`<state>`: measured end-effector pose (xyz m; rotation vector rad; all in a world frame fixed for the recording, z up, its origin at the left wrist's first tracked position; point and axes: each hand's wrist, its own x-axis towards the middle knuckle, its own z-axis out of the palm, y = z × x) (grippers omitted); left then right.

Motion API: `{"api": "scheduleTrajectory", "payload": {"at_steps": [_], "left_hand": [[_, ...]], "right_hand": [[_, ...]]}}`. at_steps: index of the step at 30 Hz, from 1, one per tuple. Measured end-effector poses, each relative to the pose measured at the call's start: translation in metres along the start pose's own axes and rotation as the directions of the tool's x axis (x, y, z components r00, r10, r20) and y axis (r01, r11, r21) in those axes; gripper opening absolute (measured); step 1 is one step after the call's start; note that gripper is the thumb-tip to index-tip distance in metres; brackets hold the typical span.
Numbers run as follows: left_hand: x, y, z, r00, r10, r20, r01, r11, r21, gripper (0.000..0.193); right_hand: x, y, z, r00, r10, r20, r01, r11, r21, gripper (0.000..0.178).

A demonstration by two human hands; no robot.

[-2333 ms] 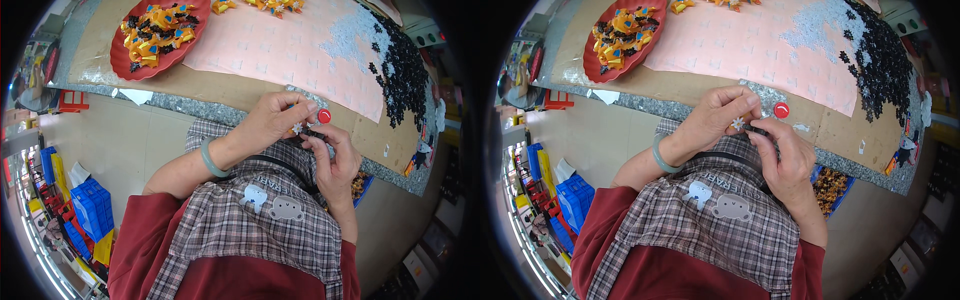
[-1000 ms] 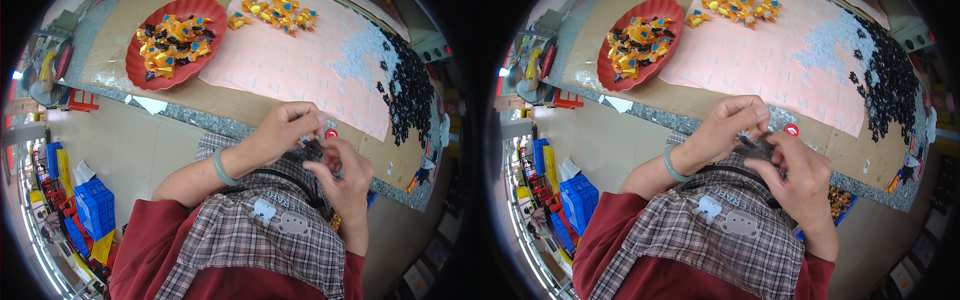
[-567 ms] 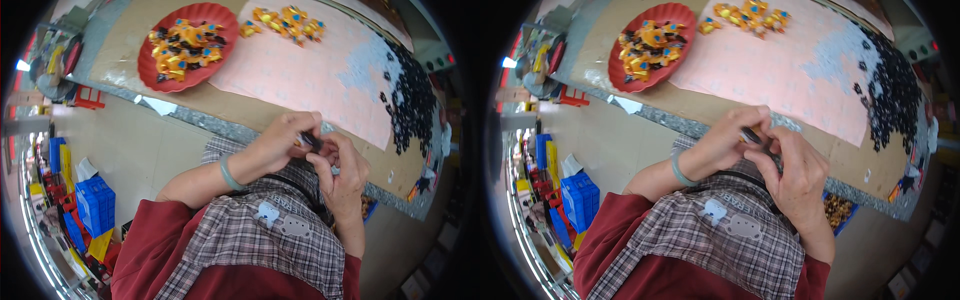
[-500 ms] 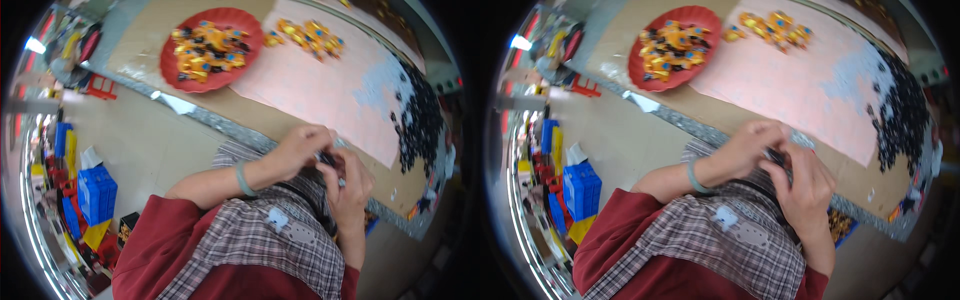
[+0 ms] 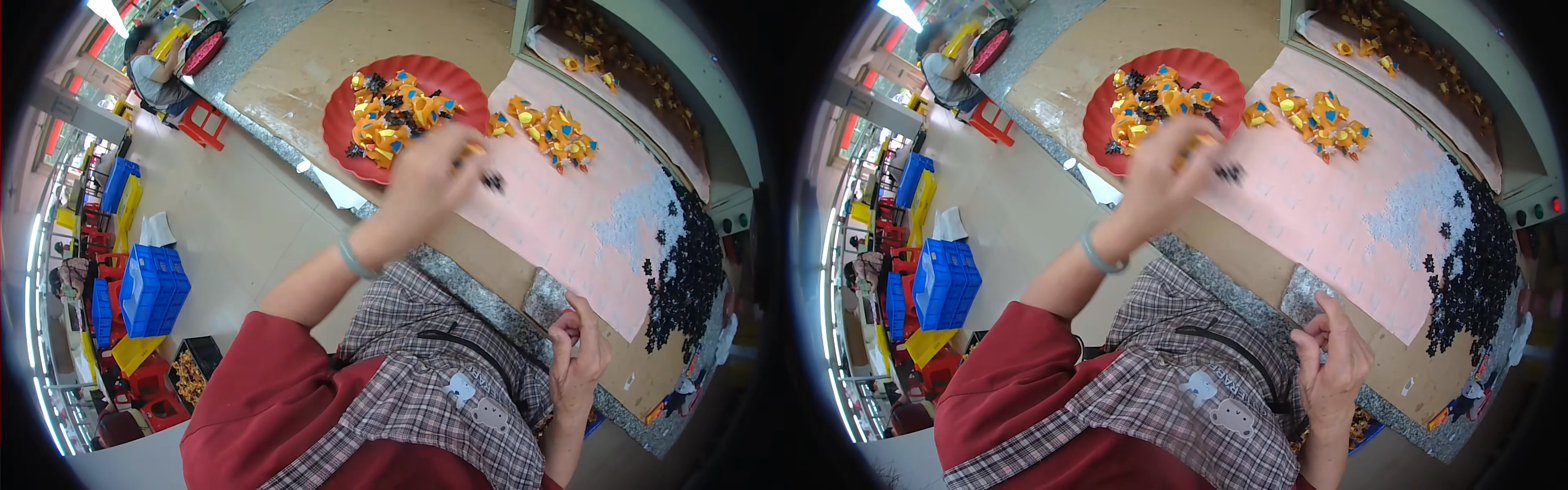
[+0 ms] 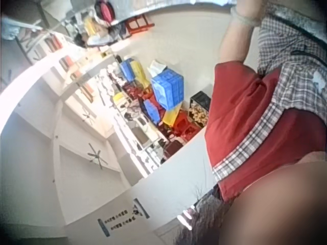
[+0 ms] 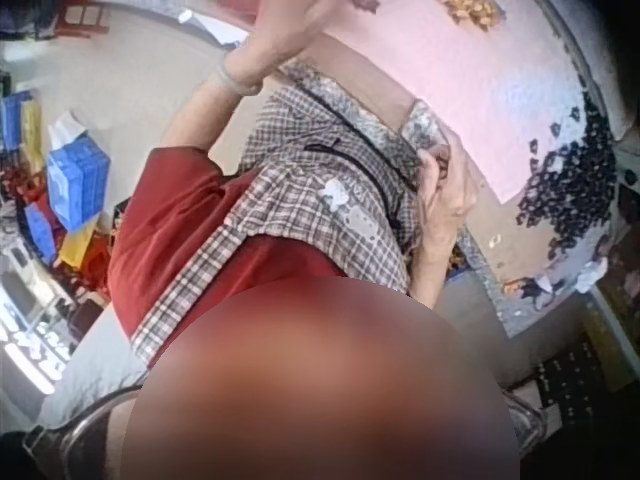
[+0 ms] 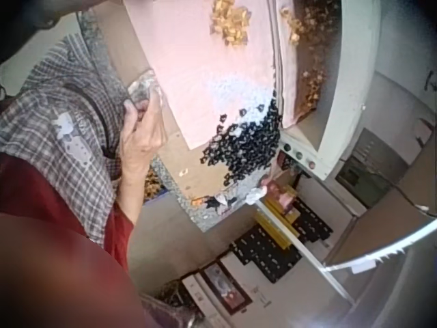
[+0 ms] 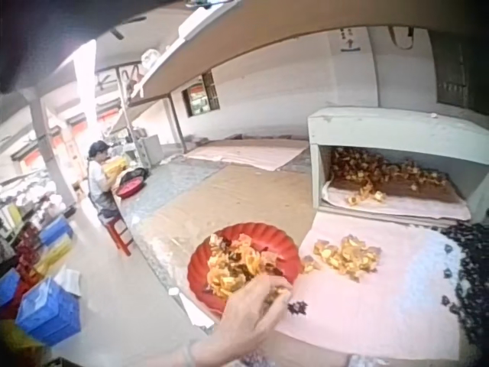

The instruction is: Manually assembling small yellow and blue plastic pieces into black circular bases at a factory workstation.

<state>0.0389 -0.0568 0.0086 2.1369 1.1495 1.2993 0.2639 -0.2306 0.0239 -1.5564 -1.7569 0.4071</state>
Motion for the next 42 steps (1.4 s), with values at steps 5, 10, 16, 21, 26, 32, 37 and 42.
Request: {"api": "scheduleTrajectory", "payload": {"at_steps": [5, 10, 16, 21, 26, 32, 37, 42], "left_hand": [[0.031, -0.046, -0.033, 0.992, 0.117, -0.046, -0.095, 0.936, 0.339, 0.015], [0.027, -0.052, -0.03, 0.947, 0.169, 0.275, -0.267, 0.888, 0.375, 0.027], [0.056, -0.04, 0.016, 0.898, 0.338, 0.282, -0.434, 0.788, 0.436, 0.034], [0.083, -0.05, 0.066, 0.842, 0.069, 0.536, -0.521, 0.362, 0.773, 0.041], [0.094, -0.049, 0.075, 0.746, -0.109, 0.657, -0.567, 0.414, 0.712, 0.028], [0.086, -0.046, 0.075, 0.759, 0.165, 0.629, -0.602, 0.546, 0.583, 0.021], [0.074, -0.01, 0.06, 0.79, 0.355, 0.5, -0.596, 0.634, 0.492, 0.034], [0.045, 0.021, 0.044, 0.853, 0.106, 0.511, -0.218, 0.962, 0.165, 0.047]], "right_hand": [[-0.011, 0.017, -0.001, 0.999, -0.004, -0.035, 0.001, 0.995, -0.096, 0.026], [-0.018, 0.027, -0.012, 0.999, 0.035, -0.018, -0.037, 0.993, -0.116, 0.025], [-0.031, 0.031, -0.03, 0.991, 0.128, -0.03, -0.132, 0.974, -0.186, 0.02], [-0.04, 0.045, -0.035, 0.982, 0.171, -0.085, -0.183, 0.969, -0.165, 0.015], [-0.052, 0.067, -0.052, 0.958, 0.211, -0.194, -0.245, 0.953, -0.176, 0.014], [-0.074, 0.121, -0.085, 0.711, 0.466, -0.527, -0.617, 0.772, -0.151, 0.015], [-0.082, 0.154, -0.095, 0.699, 0.399, -0.593, -0.636, 0.726, -0.261, 0.021], [-0.08, 0.161, -0.095, 0.693, 0.417, -0.588, -0.672, 0.669, -0.318, 0.027]]}}
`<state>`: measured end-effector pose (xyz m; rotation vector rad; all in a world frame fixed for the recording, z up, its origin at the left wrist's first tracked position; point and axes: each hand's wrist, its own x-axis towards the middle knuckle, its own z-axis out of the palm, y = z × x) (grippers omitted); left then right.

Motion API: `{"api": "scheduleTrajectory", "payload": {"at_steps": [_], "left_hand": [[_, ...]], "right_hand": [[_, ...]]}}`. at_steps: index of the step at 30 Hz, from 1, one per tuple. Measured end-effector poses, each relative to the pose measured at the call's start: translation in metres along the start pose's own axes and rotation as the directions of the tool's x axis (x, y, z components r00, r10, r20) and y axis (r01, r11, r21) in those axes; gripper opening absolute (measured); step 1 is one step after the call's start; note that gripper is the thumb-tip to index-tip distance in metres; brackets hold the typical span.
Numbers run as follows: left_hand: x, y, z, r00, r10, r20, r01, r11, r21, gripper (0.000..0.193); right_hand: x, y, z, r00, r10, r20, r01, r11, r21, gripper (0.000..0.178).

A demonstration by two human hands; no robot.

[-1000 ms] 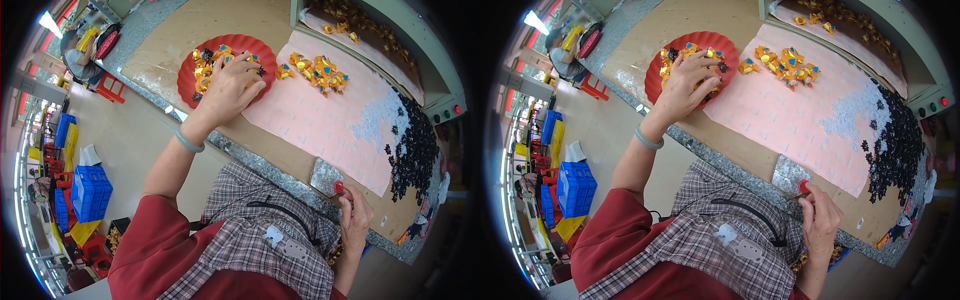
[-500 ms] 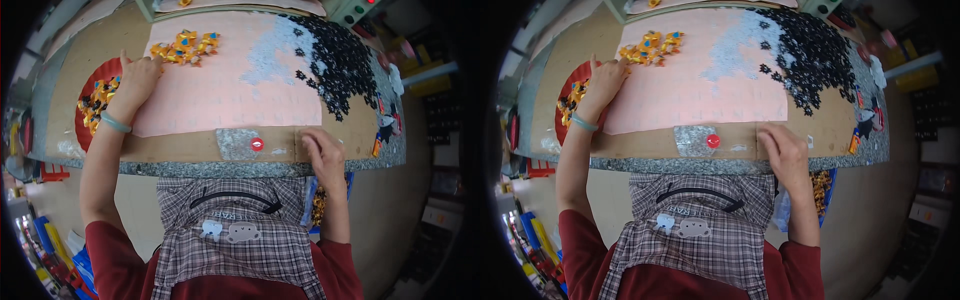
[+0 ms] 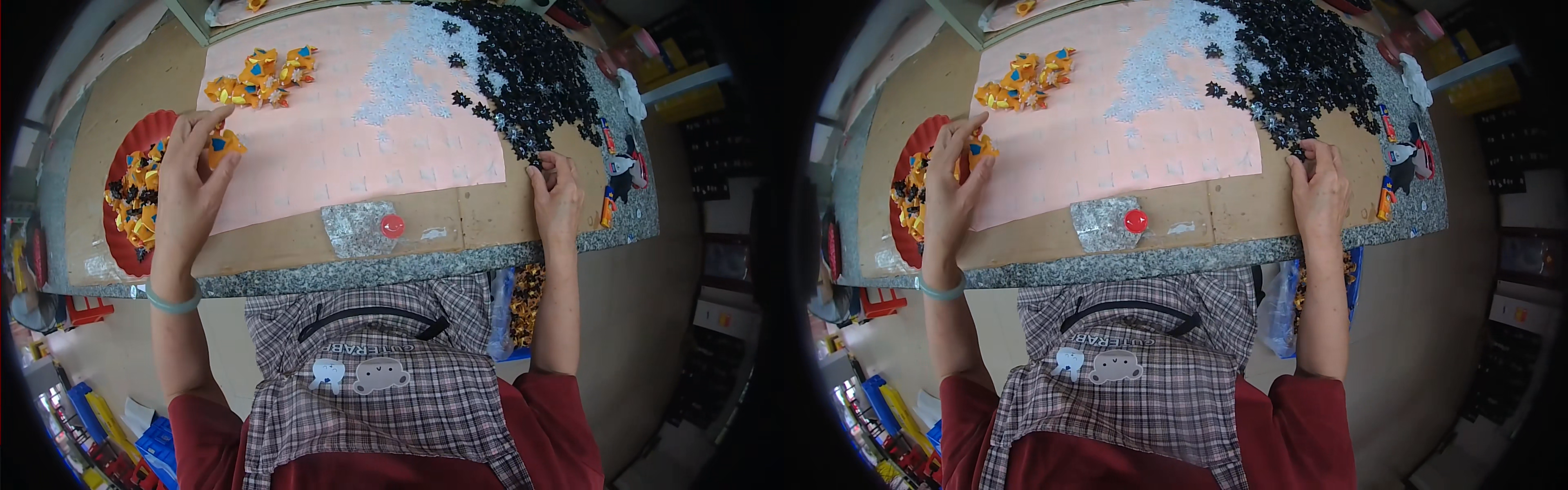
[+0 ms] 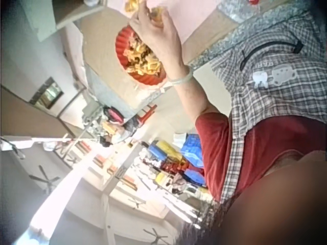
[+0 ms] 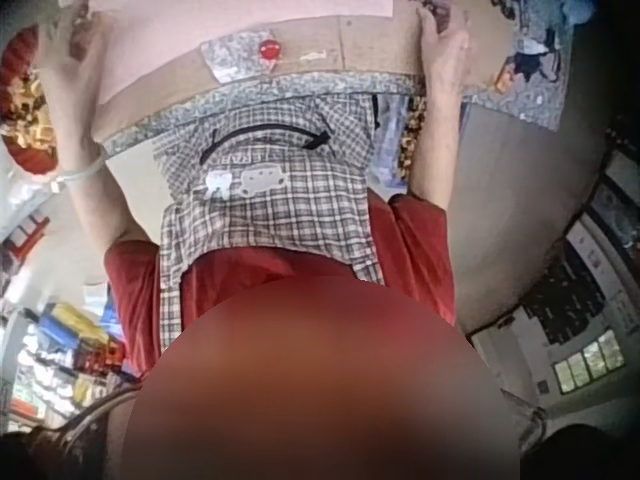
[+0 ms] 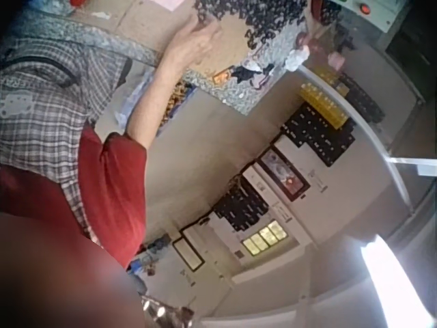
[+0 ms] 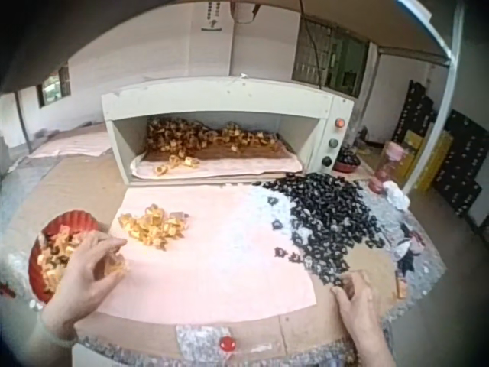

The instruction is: Manually assembling small yellow and blue plastic pieces into black circular bases at a factory workstation.

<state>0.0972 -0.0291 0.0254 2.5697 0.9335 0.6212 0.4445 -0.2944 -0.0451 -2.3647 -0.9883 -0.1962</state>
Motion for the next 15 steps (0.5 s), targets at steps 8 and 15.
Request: {"api": "scheduleTrajectory", "payload": {"at_steps": [8, 15], "left_hand": [[-0.037, 0.032, 0.026, 0.965, -0.172, 0.198, 0.255, 0.443, -0.86, 0.049], [-0.054, 0.064, 0.041, 0.891, -0.133, 0.434, 0.442, 0.04, -0.896, 0.047]], "right_hand": [[-0.003, 0.002, -0.013, 0.994, -0.097, 0.042, 0.096, 0.995, 0.025, 0.027], [-0.013, 0.005, -0.013, 0.997, -0.02, 0.075, 0.003, 0.976, 0.219, 0.023]]}}
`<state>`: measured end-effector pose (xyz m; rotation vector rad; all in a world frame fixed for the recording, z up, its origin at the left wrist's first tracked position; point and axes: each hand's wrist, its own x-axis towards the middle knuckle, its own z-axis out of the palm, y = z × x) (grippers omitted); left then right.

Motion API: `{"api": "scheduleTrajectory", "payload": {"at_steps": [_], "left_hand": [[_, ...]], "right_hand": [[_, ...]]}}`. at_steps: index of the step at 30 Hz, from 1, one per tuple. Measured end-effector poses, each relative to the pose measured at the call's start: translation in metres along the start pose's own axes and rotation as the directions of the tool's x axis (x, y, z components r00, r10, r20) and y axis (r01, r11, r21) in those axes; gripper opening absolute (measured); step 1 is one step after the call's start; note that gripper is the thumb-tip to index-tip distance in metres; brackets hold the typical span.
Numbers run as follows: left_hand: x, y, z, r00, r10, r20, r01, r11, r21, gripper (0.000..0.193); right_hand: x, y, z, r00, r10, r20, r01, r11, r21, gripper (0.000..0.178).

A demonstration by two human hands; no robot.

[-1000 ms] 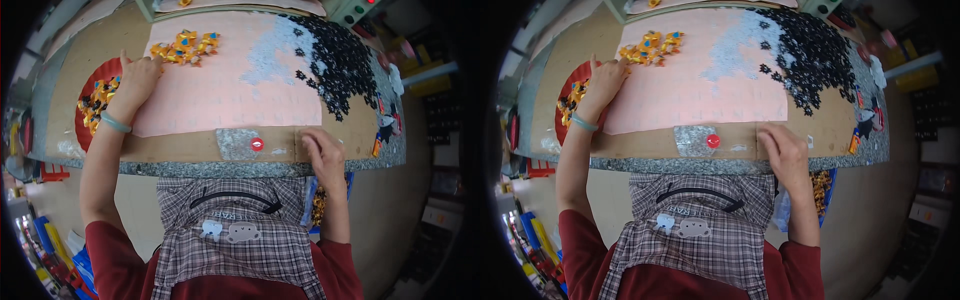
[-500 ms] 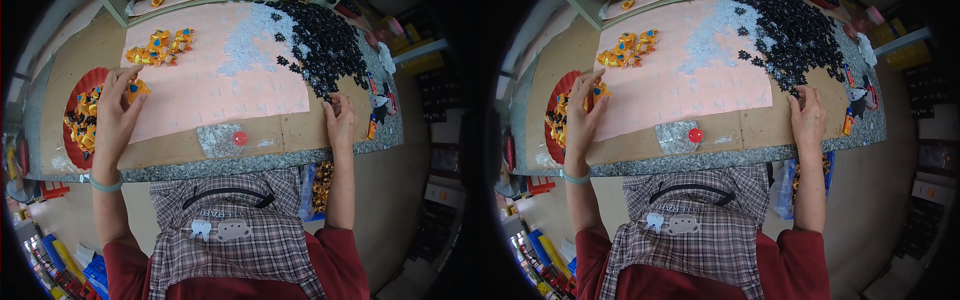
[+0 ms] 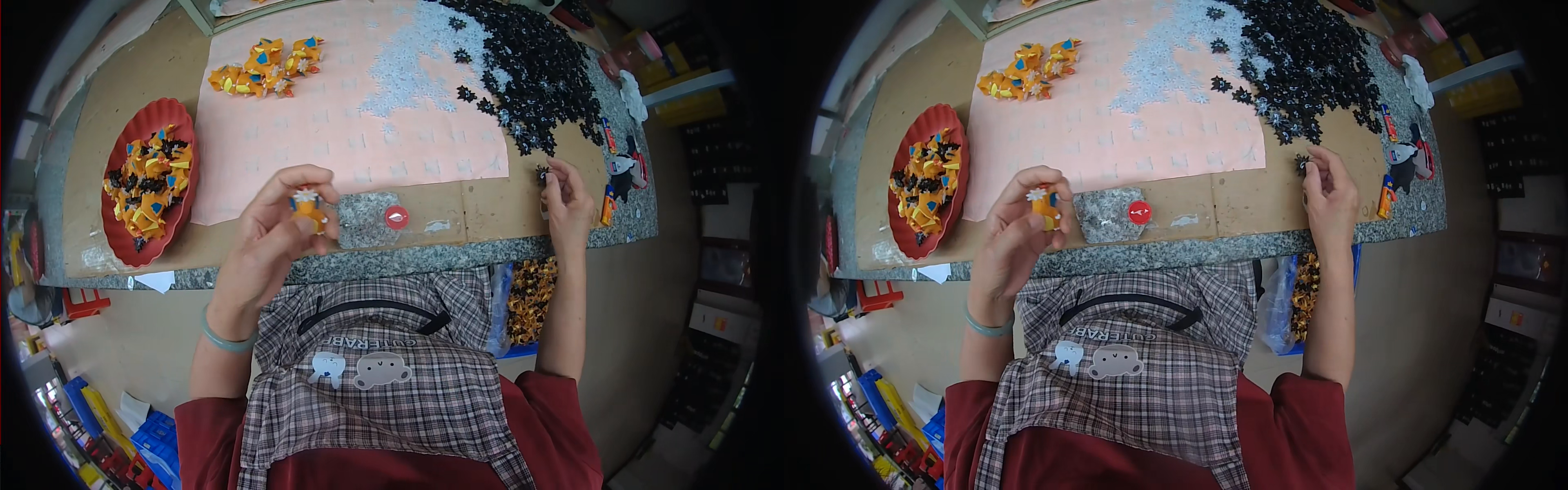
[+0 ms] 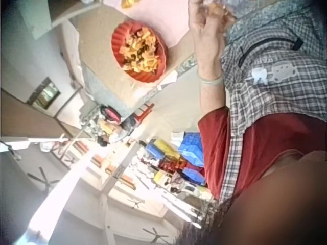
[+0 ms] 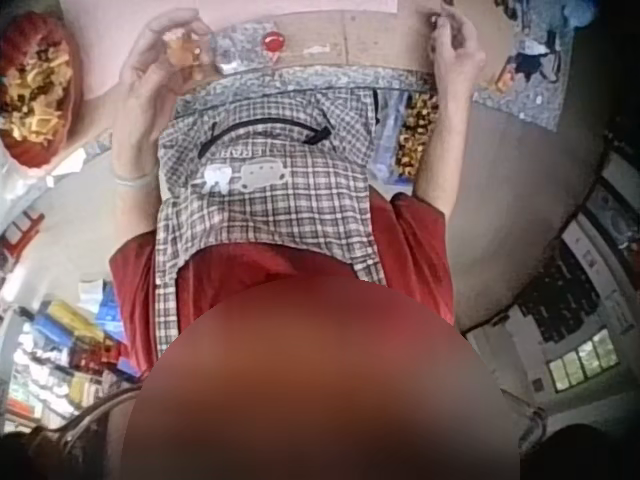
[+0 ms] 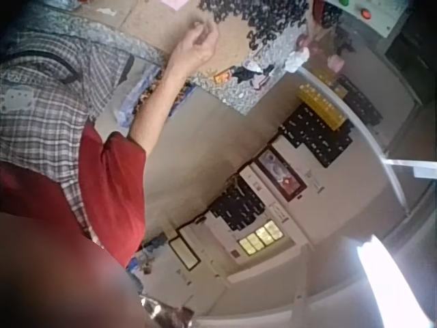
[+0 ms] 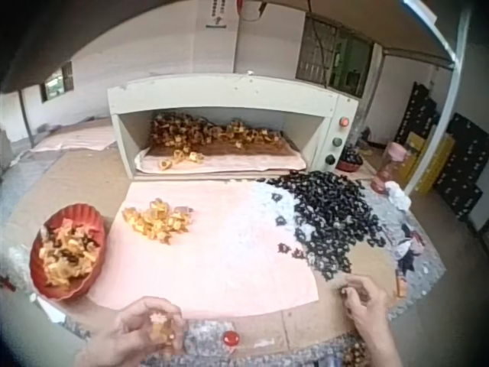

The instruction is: Manually assembling small yellow and blue plastic pieces into black circular bases at a factory workstation.

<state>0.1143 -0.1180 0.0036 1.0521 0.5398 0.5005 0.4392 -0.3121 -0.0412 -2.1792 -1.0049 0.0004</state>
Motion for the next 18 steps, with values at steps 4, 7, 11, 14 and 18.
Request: {"api": "scheduleTrajectory", "payload": {"at_steps": [4, 7, 11, 14, 18], "left_hand": [[-0.001, -0.009, 0.015, 0.988, -0.01, 0.151, 0.023, 0.997, -0.079, 0.035], [0.005, -0.013, 0.026, 0.92, -0.22, 0.325, 0.261, 0.961, -0.087, 0.027], [0.007, -0.02, 0.042, 0.892, -0.331, 0.309, 0.358, 0.933, -0.034, 0.025], [0.007, -0.028, 0.039, 0.898, -0.329, 0.292, 0.349, 0.937, -0.02, 0.025], [0.005, -0.036, 0.032, 0.948, -0.174, 0.265, 0.175, 0.984, 0.023, 0.02]], "right_hand": [[-0.021, -0.056, -0.008, 0.959, 0.134, 0.25, -0.256, 0.789, 0.558, 0.019], [-0.041, -0.095, 0.004, 0.982, -0.025, 0.185, -0.111, 0.716, 0.689, 0.018], [-0.05, -0.115, 0.027, 0.864, -0.502, -0.031, 0.462, 0.768, 0.444, 0.021], [-0.054, -0.121, 0.036, 0.781, -0.624, -0.002, 0.58, 0.724, 0.373, 0.023], [-0.057, -0.13, 0.045, 0.753, -0.658, -0.016, 0.616, 0.696, 0.369, 0.023]]}}
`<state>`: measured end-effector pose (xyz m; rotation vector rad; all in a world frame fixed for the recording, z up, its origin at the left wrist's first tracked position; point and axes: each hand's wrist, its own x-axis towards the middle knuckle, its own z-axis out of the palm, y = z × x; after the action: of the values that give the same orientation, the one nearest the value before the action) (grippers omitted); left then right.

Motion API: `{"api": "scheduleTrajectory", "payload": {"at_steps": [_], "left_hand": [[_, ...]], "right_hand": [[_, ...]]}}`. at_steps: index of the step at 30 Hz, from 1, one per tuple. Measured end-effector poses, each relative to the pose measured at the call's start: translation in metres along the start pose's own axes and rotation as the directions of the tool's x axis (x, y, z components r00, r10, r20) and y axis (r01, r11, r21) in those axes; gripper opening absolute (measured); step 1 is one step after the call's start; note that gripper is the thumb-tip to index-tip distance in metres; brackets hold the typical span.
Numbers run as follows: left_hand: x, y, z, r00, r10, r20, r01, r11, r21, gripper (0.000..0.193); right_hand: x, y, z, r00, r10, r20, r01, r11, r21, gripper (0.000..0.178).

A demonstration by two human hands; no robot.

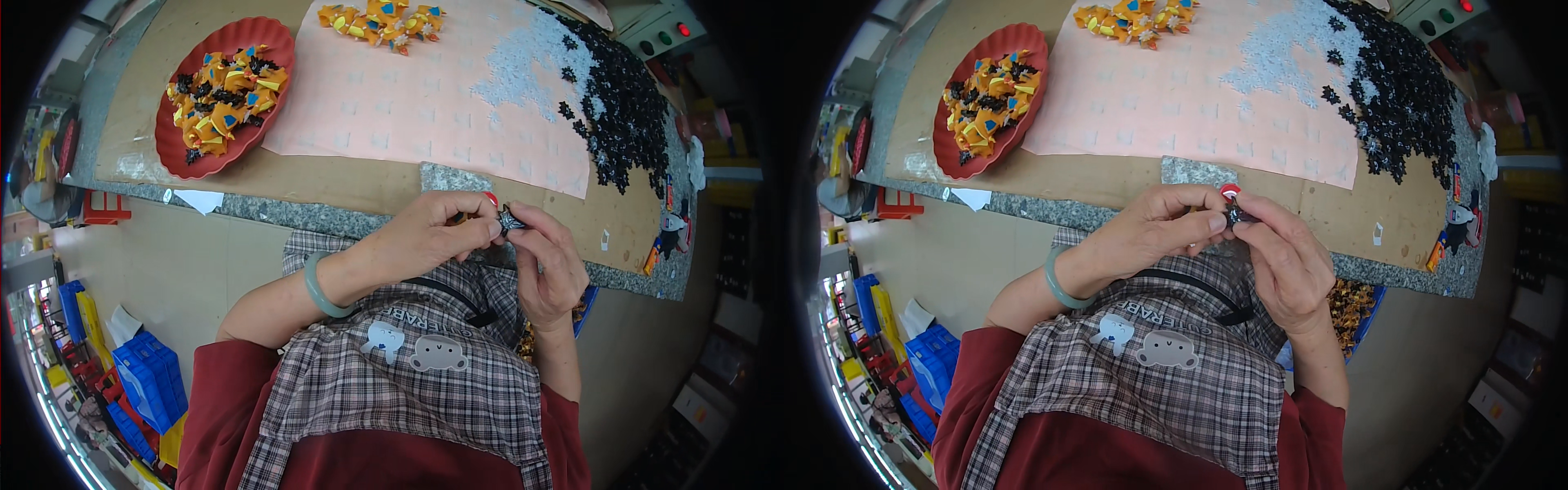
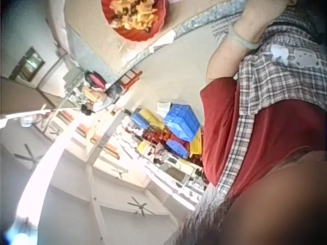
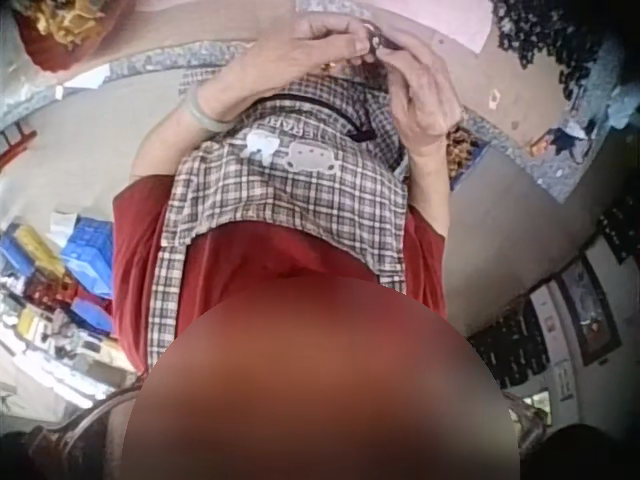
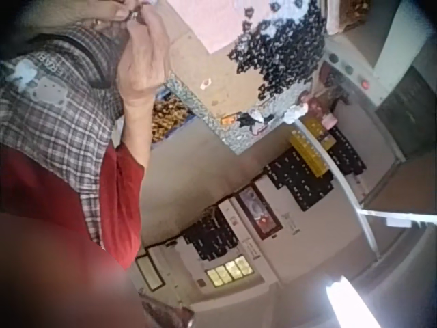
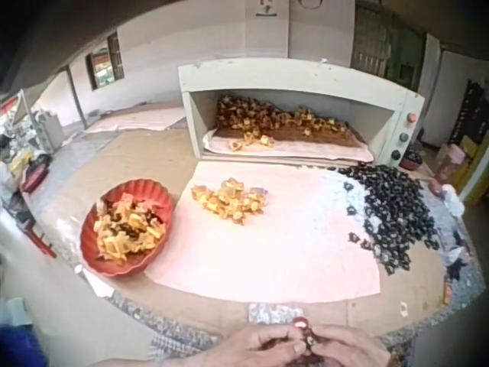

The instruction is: Manually assembling small yellow and blue plastic pieces into black circular bases at a factory workstation.

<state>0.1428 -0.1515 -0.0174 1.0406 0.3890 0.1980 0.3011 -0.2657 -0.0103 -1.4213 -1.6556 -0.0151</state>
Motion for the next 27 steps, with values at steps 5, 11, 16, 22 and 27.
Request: {"api": "scheduleTrajectory", "payload": {"at_steps": [5, 11, 16, 22, 27], "left_hand": [[-0.004, -0.003, -0.002, 0.923, 0.369, -0.107, -0.261, 0.807, 0.529, 0.009], [-0.003, -0.006, 0.001, 0.69, 0.716, 0.106, -0.269, 0.118, 0.956, 0.014], [-0.007, -0.004, 0.005, 0.723, 0.689, 0.047, -0.243, 0.191, 0.951, 0.016], [-0.007, -0.005, -0.004, 0.859, 0.507, -0.071, -0.299, 0.61, 0.733, 0.014], [-0.005, -0.009, -0.007, 0.87, 0.493, -0.031, -0.313, 0.598, 0.738, 0.015]], "right_hand": [[0.0, -0.005, -0.004, 0.961, 0.274, -0.047, -0.271, 0.961, 0.061, 0.02], [0.004, -0.022, 0.0, 0.705, 0.658, 0.264, -0.696, 0.571, 0.436, 0.02], [-0.001, -0.013, 0.004, 0.78, 0.578, 0.238, -0.612, 0.628, 0.482, 0.02], [0.004, -0.018, 0.007, 0.793, 0.57, 0.215, -0.598, 0.66, 0.455, 0.017], [0.002, -0.012, 0.004, 0.704, 0.612, 0.361, -0.701, 0.514, 0.494, 0.018]]}}
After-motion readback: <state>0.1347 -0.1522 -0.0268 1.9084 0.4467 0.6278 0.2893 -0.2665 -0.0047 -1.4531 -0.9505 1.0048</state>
